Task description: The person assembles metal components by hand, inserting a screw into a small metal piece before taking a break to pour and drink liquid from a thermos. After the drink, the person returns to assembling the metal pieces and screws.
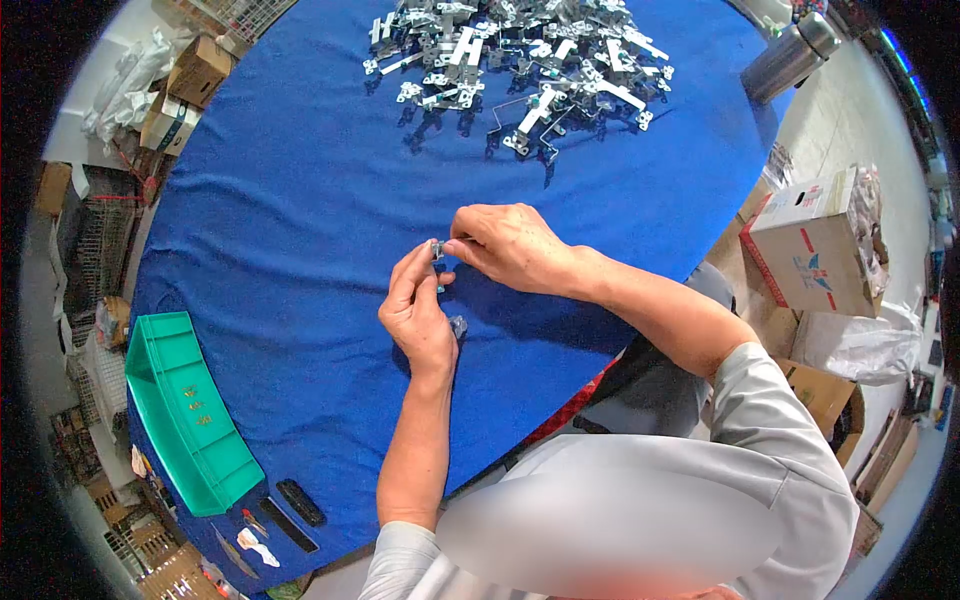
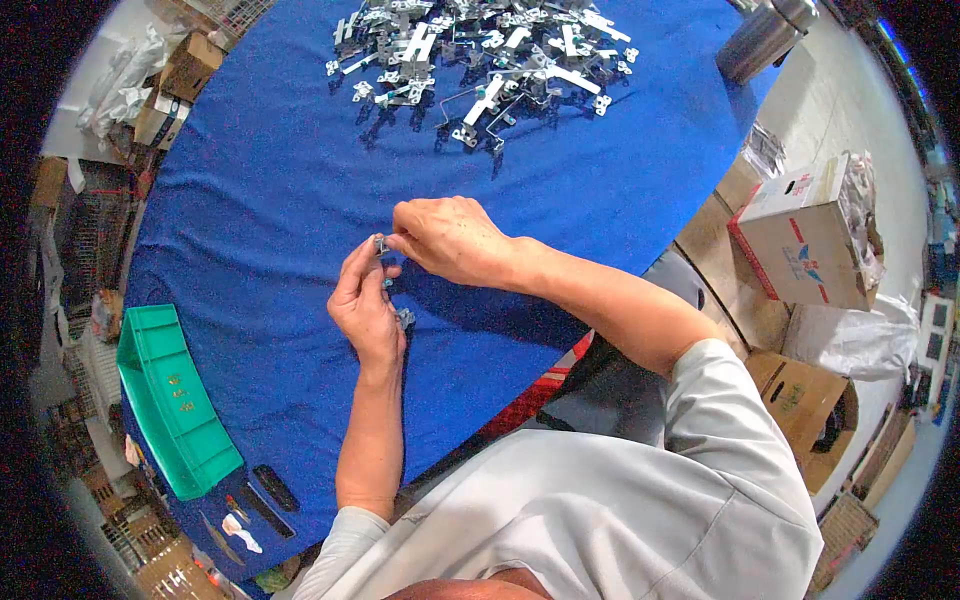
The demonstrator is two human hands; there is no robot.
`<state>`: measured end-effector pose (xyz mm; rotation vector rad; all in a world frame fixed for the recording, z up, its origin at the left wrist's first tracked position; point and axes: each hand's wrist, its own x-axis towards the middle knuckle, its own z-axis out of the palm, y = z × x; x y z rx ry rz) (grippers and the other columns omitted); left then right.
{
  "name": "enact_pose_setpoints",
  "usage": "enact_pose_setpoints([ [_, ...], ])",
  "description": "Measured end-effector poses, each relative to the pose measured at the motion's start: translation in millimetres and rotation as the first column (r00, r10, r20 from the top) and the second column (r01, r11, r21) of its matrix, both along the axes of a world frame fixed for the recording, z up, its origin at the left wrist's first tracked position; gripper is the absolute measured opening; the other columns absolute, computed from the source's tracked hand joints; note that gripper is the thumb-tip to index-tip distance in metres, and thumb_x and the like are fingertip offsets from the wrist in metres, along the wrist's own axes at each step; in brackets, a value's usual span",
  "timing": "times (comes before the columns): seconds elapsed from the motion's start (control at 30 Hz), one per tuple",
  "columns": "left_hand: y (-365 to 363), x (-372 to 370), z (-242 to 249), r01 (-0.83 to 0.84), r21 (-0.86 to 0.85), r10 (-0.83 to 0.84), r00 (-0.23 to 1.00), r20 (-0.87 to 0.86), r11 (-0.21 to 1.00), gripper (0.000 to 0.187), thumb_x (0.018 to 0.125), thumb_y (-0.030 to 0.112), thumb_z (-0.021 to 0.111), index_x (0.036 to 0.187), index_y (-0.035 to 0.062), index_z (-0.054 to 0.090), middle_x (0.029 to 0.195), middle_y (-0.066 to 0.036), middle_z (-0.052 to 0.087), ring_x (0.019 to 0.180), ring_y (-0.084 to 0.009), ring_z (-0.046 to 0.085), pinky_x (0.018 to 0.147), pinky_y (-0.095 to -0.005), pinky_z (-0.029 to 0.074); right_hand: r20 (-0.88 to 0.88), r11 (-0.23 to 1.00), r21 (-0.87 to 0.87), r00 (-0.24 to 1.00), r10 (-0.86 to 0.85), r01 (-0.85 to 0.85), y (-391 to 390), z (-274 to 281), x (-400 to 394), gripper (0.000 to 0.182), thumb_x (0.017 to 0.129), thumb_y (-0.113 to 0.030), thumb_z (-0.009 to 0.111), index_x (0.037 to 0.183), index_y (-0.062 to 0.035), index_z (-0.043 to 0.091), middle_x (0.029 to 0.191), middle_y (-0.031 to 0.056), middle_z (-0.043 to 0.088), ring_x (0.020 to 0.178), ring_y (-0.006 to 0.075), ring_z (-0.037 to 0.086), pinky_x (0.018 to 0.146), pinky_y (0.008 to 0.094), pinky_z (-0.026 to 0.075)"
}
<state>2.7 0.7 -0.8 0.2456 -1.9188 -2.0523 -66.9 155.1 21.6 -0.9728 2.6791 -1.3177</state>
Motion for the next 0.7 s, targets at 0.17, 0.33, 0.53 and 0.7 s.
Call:
enact_pose_setpoints([
  [0.17, -1.0, 0.1, -1.7, 0.008, 0.02, -0.008, 1.0, -0.006, 1.0, 0.023, 0.095, -0.006, 0.054, 0.112, -0.0043, 0.069, 0.114, -0.013, 0.067, 0.099, -0.0176, 0.066, 0.074, -0.0269, 0.058, -0.024, 0.997, -0.073, 1.0, -0.004, 0.002, -0.2, 1.5, 2.9, 0.023, 0.094, -0.024, 0.062, 0.088, -0.0033, 0.058, 0.077, 0.0156, 0.063, 0.074, 0.0358, 0.065, 0.061, 0.0449, 0.049],
  [0.33, -0.8, 0.4, -0.5, 0.012, -0.005, -0.012, 1.0, -0.021, 1.0, 0.022, 0.095, -0.005, 0.054, 0.112, -0.0042, 0.069, 0.114, -0.013, 0.066, 0.098, -0.0168, 0.065, 0.074, -0.0264, 0.058, 0.054, 0.977, 0.212, 0.998, 0.025, -0.036, 1.6, 1.3, -1.8, 0.021, 0.094, -0.023, 0.063, 0.09, -0.0033, 0.057, 0.08, 0.0156, 0.064, 0.075, 0.0367, 0.065, 0.062, 0.0458, 0.049],
  [0.53, -0.3, 0.3, -0.1, 0.001, 0.016, -0.001, 1.0, 0.004, 1.0, 0.023, 0.095, -0.006, 0.054, 0.111, -0.0041, 0.069, 0.114, -0.013, 0.067, 0.097, -0.0167, 0.066, 0.073, -0.0259, 0.058, -0.057, 0.996, -0.085, 0.998, -0.019, 0.015, 0.3, 2.8, 2.1, 0.026, 0.094, -0.027, 0.063, 0.086, -0.0029, 0.059, 0.073, 0.016, 0.063, 0.071, 0.0371, 0.064, 0.06, 0.0466, 0.049],
  [0.7, -0.7, -0.1, -3.2, 0.0, 0.01, 0.0, 1.0, -0.023, 1.0, 0.023, 0.094, -0.007, 0.054, 0.111, -0.0038, 0.069, 0.114, -0.012, 0.067, 0.095, -0.0165, 0.066, 0.072, -0.0259, 0.057, 0.02, 0.993, 0.122, 1.0, -0.013, 0.011, 0.9, 2.0, -0.8, 0.026, 0.094, -0.027, 0.064, 0.085, -0.0029, 0.06, 0.075, 0.0164, 0.064, 0.071, 0.0373, 0.065, 0.061, 0.0468, 0.049],
])
